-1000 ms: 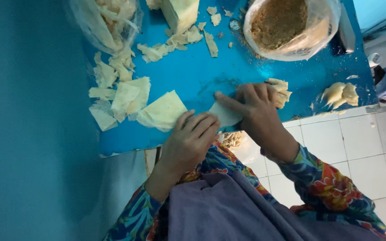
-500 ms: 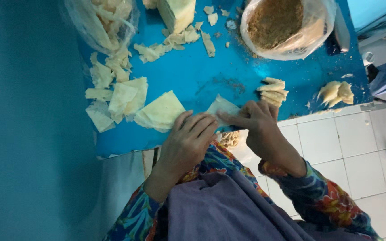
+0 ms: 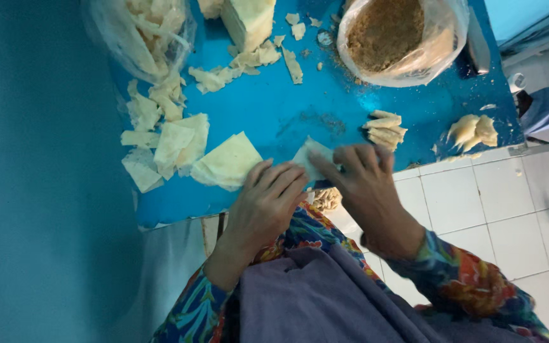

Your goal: The person sits at a small blue table and folds triangular dough wrappers one at a time, pinching the edges closed to form filled pastry parcels and placing each finished parcel on the right side of the table. Scraps and a bowl of brown filling sit on the table as the person works through the stack of wrappers.

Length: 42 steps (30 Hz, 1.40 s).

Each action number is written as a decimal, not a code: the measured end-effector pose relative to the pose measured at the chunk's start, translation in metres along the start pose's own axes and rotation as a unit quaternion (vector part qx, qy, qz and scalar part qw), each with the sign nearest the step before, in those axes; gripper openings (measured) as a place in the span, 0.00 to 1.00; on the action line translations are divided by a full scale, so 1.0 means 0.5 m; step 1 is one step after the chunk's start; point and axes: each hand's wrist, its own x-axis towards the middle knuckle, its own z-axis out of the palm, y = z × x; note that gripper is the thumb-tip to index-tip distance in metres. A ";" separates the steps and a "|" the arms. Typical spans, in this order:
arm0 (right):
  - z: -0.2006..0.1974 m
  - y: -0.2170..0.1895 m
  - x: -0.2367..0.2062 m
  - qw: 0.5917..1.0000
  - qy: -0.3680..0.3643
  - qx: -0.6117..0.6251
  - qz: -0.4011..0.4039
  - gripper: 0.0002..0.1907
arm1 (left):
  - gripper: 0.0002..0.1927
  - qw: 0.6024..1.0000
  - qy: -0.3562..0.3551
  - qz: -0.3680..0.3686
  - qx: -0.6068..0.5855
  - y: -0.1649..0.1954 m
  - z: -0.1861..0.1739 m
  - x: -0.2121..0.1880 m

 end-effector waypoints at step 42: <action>0.114 0.399 0.250 0.994 0.037 -0.064 -0.075 0.14 | 0.17 0.972 0.055 -0.193 -0.121 0.031 -0.028 0.049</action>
